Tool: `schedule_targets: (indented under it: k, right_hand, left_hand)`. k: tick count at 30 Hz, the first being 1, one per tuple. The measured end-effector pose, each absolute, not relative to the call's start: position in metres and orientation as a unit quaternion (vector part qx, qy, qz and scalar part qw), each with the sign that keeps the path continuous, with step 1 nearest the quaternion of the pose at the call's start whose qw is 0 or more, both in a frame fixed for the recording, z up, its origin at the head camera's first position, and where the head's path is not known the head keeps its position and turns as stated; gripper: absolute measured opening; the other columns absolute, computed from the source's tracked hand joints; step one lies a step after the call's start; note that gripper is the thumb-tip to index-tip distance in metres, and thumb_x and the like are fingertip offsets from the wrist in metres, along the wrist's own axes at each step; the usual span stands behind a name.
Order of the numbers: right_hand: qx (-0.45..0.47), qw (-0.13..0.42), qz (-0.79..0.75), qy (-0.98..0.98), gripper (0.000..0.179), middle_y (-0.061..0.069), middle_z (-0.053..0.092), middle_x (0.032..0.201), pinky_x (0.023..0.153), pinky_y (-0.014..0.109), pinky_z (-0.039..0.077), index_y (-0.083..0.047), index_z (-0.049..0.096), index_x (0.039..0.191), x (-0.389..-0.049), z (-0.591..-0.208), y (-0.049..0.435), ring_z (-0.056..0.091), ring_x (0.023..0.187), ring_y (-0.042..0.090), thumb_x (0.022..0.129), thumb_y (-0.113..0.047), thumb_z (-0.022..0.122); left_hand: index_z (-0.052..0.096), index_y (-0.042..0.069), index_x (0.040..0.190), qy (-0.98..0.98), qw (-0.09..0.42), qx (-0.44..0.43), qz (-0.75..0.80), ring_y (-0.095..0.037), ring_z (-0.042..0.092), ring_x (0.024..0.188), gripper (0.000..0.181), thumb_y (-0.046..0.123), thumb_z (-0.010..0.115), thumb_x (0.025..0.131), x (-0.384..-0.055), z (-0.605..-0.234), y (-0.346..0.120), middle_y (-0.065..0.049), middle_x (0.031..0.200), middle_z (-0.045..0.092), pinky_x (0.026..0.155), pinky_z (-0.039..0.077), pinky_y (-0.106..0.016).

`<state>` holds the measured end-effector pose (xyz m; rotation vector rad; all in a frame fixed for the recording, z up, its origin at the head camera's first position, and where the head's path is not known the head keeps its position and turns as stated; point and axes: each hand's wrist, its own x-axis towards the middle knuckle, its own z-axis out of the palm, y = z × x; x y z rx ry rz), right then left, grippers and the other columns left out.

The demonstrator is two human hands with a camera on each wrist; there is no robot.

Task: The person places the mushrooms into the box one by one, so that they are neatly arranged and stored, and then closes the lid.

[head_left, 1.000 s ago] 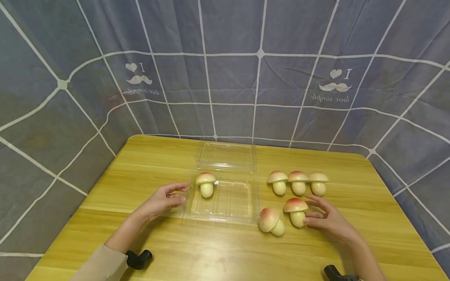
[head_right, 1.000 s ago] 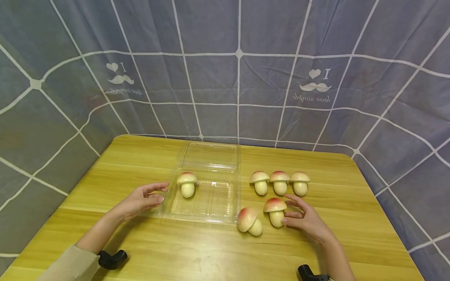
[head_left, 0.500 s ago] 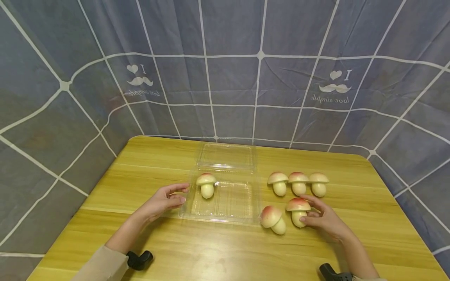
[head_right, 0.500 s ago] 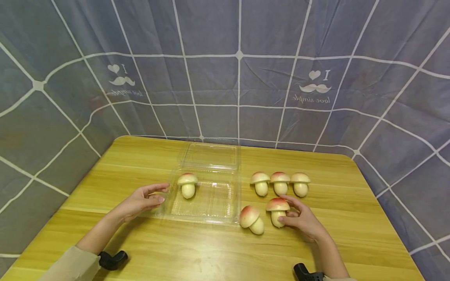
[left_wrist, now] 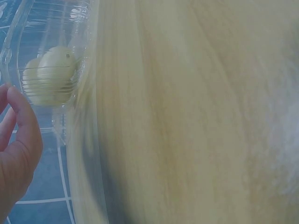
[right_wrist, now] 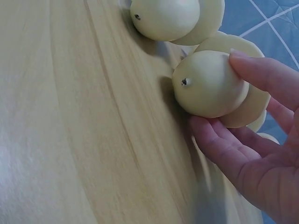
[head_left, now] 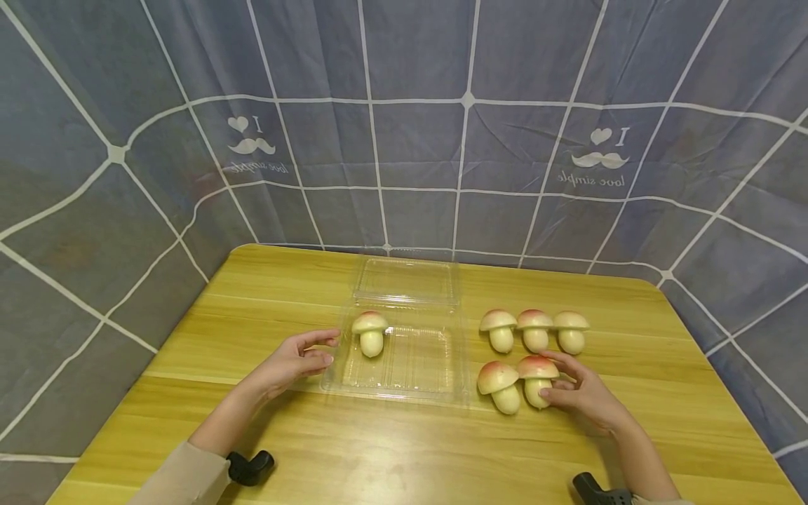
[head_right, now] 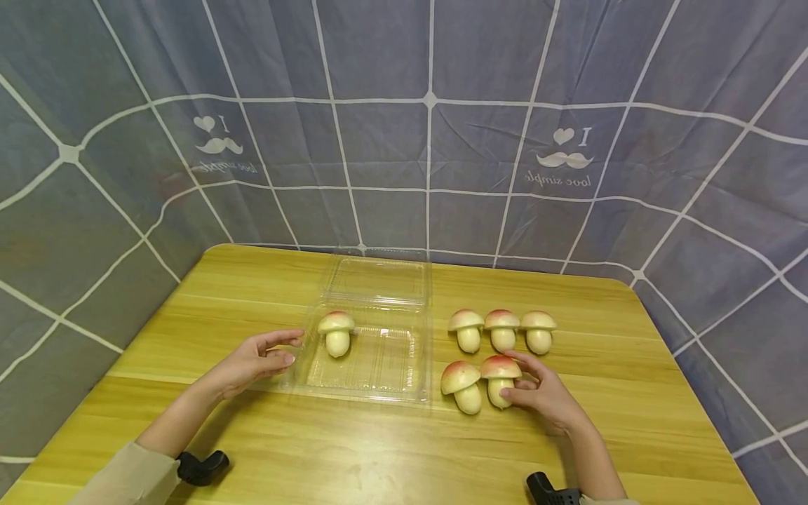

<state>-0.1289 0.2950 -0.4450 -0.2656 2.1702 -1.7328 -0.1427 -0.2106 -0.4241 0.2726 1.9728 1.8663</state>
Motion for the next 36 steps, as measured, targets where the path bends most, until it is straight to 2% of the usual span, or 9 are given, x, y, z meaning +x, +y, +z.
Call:
schedule_targets:
  k: [3, 5, 7, 9, 14, 23, 26, 31, 36]
  right_hand:
    - [-0.088, 0.169, -0.606, 0.772, 0.068, 0.021, 0.032, 0.135, 0.073, 0.030, 0.052, 0.003, 0.027, 0.142, -0.128, -0.443, 0.296, 0.059, 0.094, 0.016, 0.085, -0.004, 0.064]
    - [-0.083, 0.167, -0.608, 0.772, 0.068, 0.008, 0.043, 0.129, 0.074, 0.030, 0.052, 0.002, 0.027, 0.142, -0.128, -0.442, 0.297, 0.060, 0.094, 0.016, 0.085, -0.004, 0.065]
    - [-0.084, 0.164, -0.609, 0.772, 0.067, -0.001, 0.045, 0.123, 0.073, 0.030, 0.052, 0.001, 0.027, 0.142, -0.128, -0.440, 0.298, 0.060, 0.093, 0.015, 0.085, -0.003, 0.064]
    - [-0.089, 0.161, -0.615, 0.766, 0.066, 0.004, 0.045, 0.124, 0.073, 0.030, 0.052, 0.000, 0.028, 0.141, -0.128, -0.439, 0.299, 0.059, 0.093, 0.014, 0.086, -0.002, 0.063]
    - [-0.103, 0.152, -0.627, 0.757, 0.062, 0.027, 0.028, 0.132, 0.071, 0.029, 0.053, -0.003, 0.033, 0.141, -0.127, -0.434, 0.300, 0.059, 0.091, 0.013, 0.086, 0.001, 0.061]
    - [-0.129, 0.142, -0.644, 0.740, 0.063, 0.008, 0.040, 0.119, 0.071, 0.030, 0.054, -0.001, 0.033, 0.140, -0.131, -0.426, 0.300, 0.060, 0.086, 0.013, 0.085, 0.006, 0.061]
    - [-0.120, 0.142, -0.638, 0.747, 0.064, 0.014, 0.036, 0.124, 0.072, 0.031, 0.053, 0.000, 0.032, 0.141, -0.132, -0.421, 0.298, 0.059, 0.089, 0.013, 0.085, 0.004, 0.062]
    - [-0.113, 0.148, -0.627, 0.757, 0.063, 0.030, 0.020, 0.136, 0.073, 0.029, 0.052, -0.003, 0.032, 0.141, -0.133, -0.414, 0.295, 0.057, 0.092, 0.013, 0.085, 0.001, 0.062]
    - [-0.107, 0.151, -0.614, 0.767, 0.066, 0.029, 0.021, 0.136, 0.073, 0.030, 0.052, -0.001, 0.029, 0.142, -0.135, -0.408, 0.292, 0.055, 0.095, 0.015, 0.086, -0.001, 0.063]
  left_hand:
    - [0.030, -0.011, 0.140, 0.709, 0.204, 0.100, 0.667, -0.010, 0.055, 0.090, 0.059, 0.004, 0.059, 0.090, -0.143, -0.424, -0.211, -0.023, 0.124, 0.039, 0.071, 0.049, -0.020]
    - [0.030, -0.011, 0.140, 0.709, 0.204, 0.100, 0.667, -0.009, 0.055, 0.089, 0.059, 0.004, 0.058, 0.090, -0.143, -0.425, -0.211, -0.023, 0.124, 0.039, 0.071, 0.049, -0.020]
    - [0.030, -0.011, 0.140, 0.708, 0.204, 0.099, 0.668, -0.009, 0.055, 0.089, 0.059, 0.003, 0.058, 0.090, -0.143, -0.425, -0.211, -0.023, 0.124, 0.039, 0.071, 0.049, -0.020]
    - [0.030, -0.011, 0.140, 0.709, 0.204, 0.097, 0.668, -0.008, 0.055, 0.088, 0.059, 0.003, 0.058, 0.090, -0.143, -0.426, -0.211, -0.023, 0.124, 0.039, 0.071, 0.049, -0.020]
    - [0.030, -0.011, 0.139, 0.711, 0.203, 0.096, 0.667, -0.010, 0.055, 0.090, 0.059, 0.004, 0.059, 0.090, -0.143, -0.426, -0.211, -0.024, 0.125, 0.038, 0.070, 0.049, -0.019]
    - [0.031, -0.012, 0.138, 0.713, 0.200, 0.097, 0.665, -0.010, 0.056, 0.090, 0.058, 0.003, 0.059, 0.090, -0.144, -0.427, -0.211, -0.027, 0.127, 0.038, 0.070, 0.050, -0.020]
    - [0.031, -0.012, 0.138, 0.714, 0.200, 0.096, 0.664, -0.009, 0.056, 0.090, 0.058, 0.004, 0.059, 0.090, -0.144, -0.427, -0.211, -0.028, 0.128, 0.038, 0.070, 0.050, -0.020]
    - [0.030, -0.012, 0.138, 0.712, 0.200, 0.096, 0.667, -0.007, 0.056, 0.089, 0.058, 0.004, 0.059, 0.090, -0.144, -0.426, -0.210, -0.028, 0.128, 0.037, 0.070, 0.050, -0.020]
    - [0.030, -0.012, 0.139, 0.711, 0.200, 0.096, 0.668, -0.006, 0.056, 0.089, 0.058, 0.004, 0.059, 0.090, -0.144, -0.426, -0.210, -0.028, 0.129, 0.037, 0.071, 0.050, -0.020]
